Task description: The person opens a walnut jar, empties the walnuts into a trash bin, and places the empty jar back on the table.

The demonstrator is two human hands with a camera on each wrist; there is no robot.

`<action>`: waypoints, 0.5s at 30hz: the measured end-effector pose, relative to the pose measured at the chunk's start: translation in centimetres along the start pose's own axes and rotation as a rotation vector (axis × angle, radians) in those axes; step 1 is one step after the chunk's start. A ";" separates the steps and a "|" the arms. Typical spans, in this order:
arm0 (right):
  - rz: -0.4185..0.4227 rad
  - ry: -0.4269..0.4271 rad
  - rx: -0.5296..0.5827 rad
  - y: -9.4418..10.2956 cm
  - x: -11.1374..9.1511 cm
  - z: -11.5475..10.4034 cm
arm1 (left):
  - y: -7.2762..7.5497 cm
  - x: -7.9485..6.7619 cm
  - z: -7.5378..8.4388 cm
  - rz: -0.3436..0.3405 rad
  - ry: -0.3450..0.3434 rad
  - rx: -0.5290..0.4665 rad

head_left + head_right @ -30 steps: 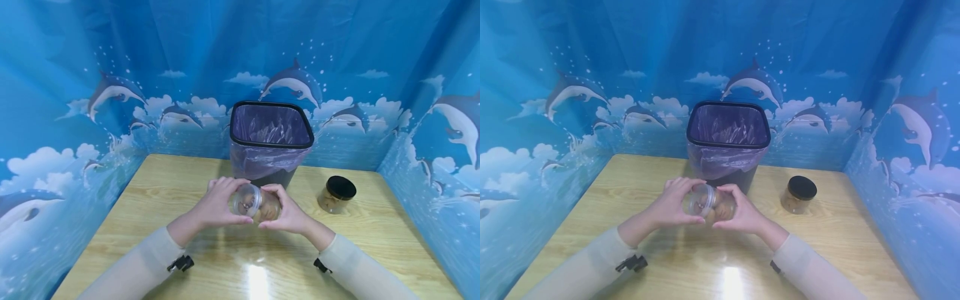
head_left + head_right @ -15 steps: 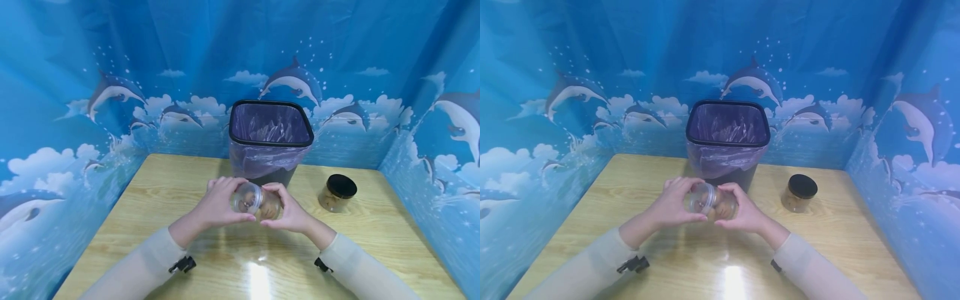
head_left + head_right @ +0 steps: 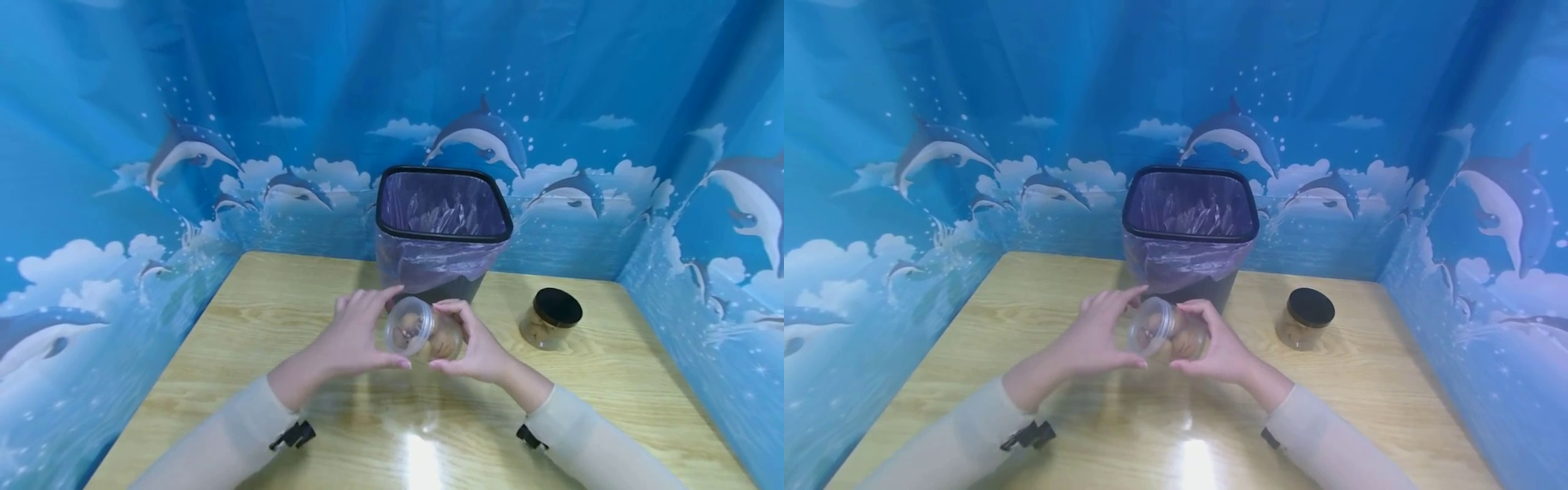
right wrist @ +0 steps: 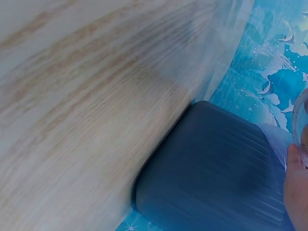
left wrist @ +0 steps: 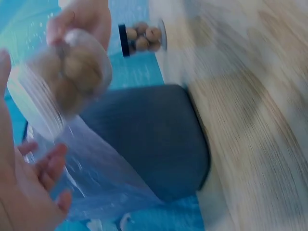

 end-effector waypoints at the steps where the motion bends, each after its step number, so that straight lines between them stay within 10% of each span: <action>1: -0.003 -0.001 0.001 0.0 0.0 0.0 | 0.0 0.0 0.0 -0.006 -0.033 -0.016; 8: -0.037 -0.028 -0.008 -0.1 -0.2 0.0 | 0.0 0.3 0.3 -0.023 -0.196 -0.068; 15: -0.048 -0.019 -0.006 -0.2 -0.2 0.0 | 0.1 0.5 0.4 -0.027 -0.198 -0.025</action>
Point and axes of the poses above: each hand's wrist, its own x-axis towards the middle knuckle, its own y-axis out of the back of the hand, z = x × y, the point moved 9 cm from there along x, towards the middle knuckle, and after that the axes turned 5 degrees about z, right-handed, at the moved point
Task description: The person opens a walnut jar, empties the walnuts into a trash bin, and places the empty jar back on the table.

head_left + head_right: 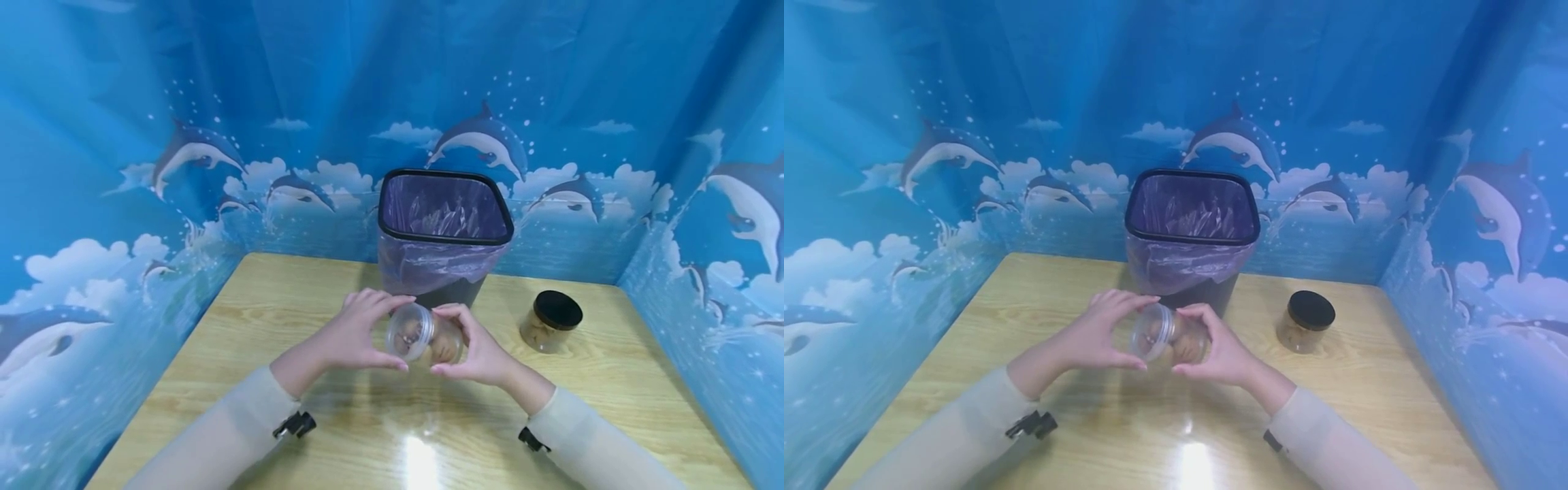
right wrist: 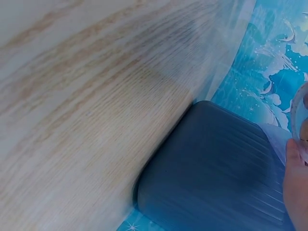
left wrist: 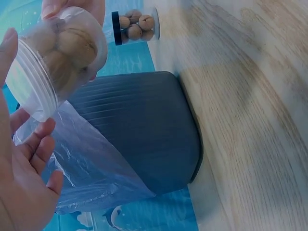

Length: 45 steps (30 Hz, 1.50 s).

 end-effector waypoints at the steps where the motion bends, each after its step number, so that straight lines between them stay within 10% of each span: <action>1: 0.002 0.000 0.003 0.0 0.0 0.0 | 0.0 0.0 0.0 0.003 0.007 -0.007; 22: 0.051 0.007 -0.079 0.2 0.5 -2.2 | -0.9 -0.5 -0.3 -0.006 0.312 -0.002; 34: 0.016 -0.001 -0.069 0.2 0.1 -0.5 | -0.9 -0.2 0.3 -0.099 0.038 -0.006; 45: 0.011 -0.045 -0.078 0.2 -0.1 0.6 | -0.8 -0.1 0.2 -0.089 0.070 -0.006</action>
Point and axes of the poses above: each hand's wrist, its own x-axis towards the middle knuckle, its own y-axis out of the back of the hand, z = x × y, the point moved 9 cm from there along x, towards the middle knuckle, and after that the axes turned 5 degrees about z, right-handed, at the moved point
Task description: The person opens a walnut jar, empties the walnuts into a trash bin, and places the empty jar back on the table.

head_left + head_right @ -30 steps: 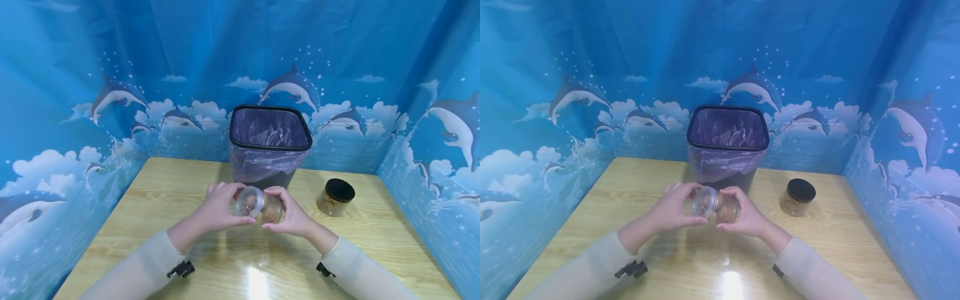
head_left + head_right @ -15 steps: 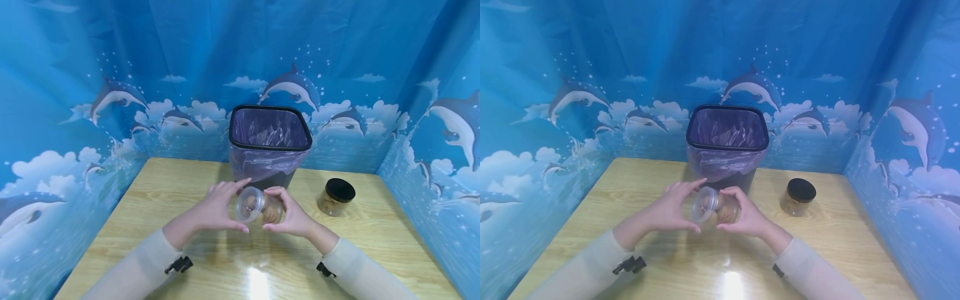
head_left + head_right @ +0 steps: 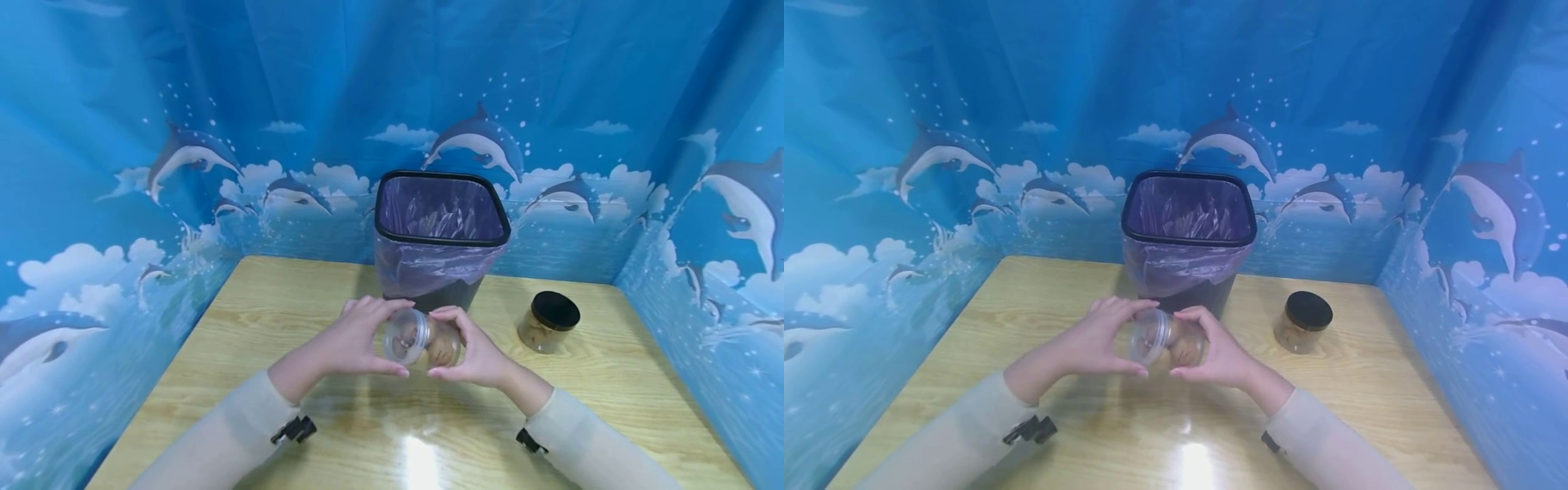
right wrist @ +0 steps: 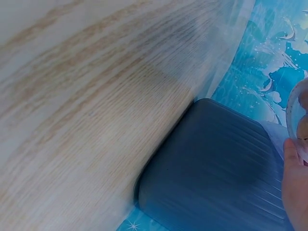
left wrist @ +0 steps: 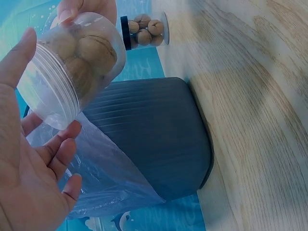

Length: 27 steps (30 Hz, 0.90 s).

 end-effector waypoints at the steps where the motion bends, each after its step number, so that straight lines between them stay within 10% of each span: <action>1: 0.002 -0.002 -0.001 0.0 0.0 0.0 | 0.0 0.0 -0.1 0.002 0.006 0.001; 27: 0.015 -0.005 -0.025 -0.2 0.7 -3.6 | -0.2 -0.4 -0.4 0.078 0.237 0.071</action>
Point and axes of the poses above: each hand's wrist, its own x-axis towards the middle knuckle, its own y-axis out of the back of the hand, z = x × y, the point moved 9 cm from there along x, towards the middle knuckle, and after that the axes turned 5 degrees about z, right-handed, at the moved point
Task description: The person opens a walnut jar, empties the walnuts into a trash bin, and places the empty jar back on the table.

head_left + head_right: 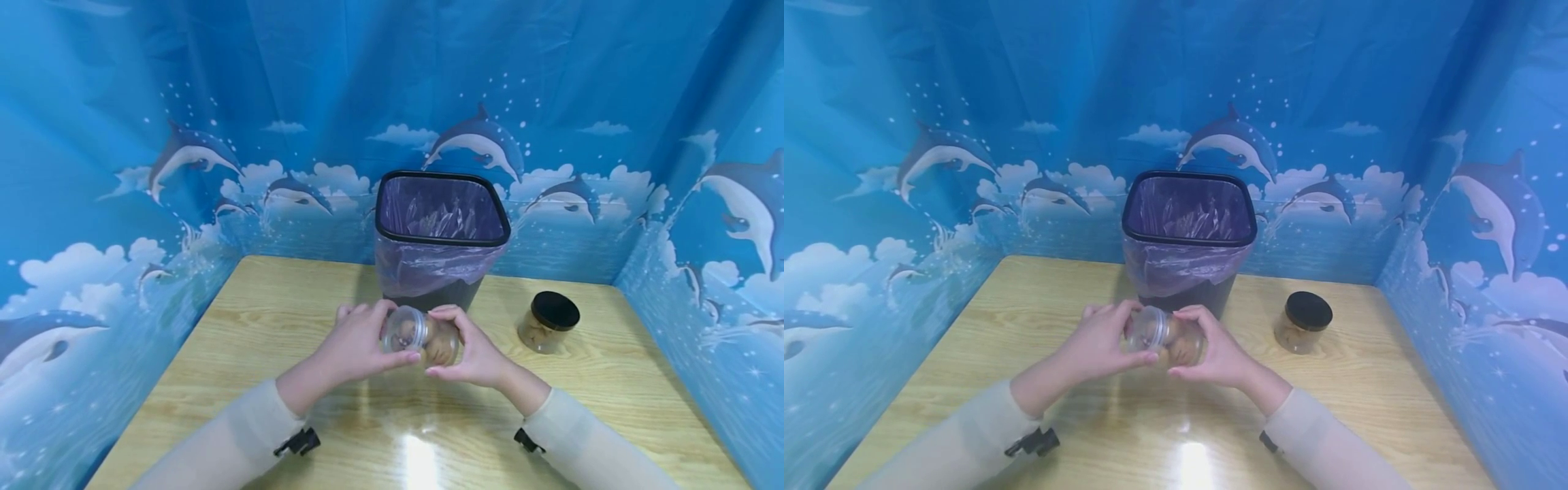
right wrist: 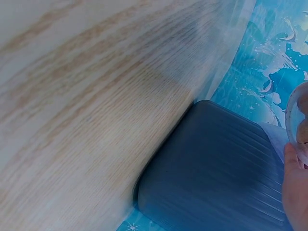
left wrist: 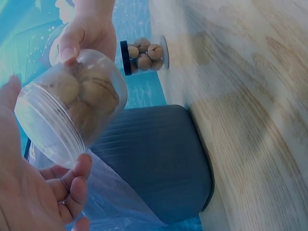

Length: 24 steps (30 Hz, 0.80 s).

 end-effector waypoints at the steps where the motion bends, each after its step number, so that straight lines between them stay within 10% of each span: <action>1: 0.001 -0.002 -0.002 0.0 0.0 0.0 | 0.0 0.0 0.0 0.000 0.009 0.002; 9: 0.009 0.035 -0.007 0.0 0.0 -0.3 | 0.0 -0.2 -0.1 0.001 0.017 -0.003; 19: 0.009 0.074 -0.019 0.1 0.0 -0.4 | 0.8 -0.3 1.8 0.040 -0.364 0.010; 24: 0.004 0.075 -0.016 0.1 -0.1 -0.3 | 0.7 -0.4 1.9 0.018 -0.434 -0.003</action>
Point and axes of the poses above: each hand's wrist, its own x-axis towards the middle knuckle, its own y-axis out of the back of the hand, z = x × y, the point moved 9 cm from there along x, towards the middle knuckle, and after that the axes turned 5 degrees about z, right-handed, at the moved point
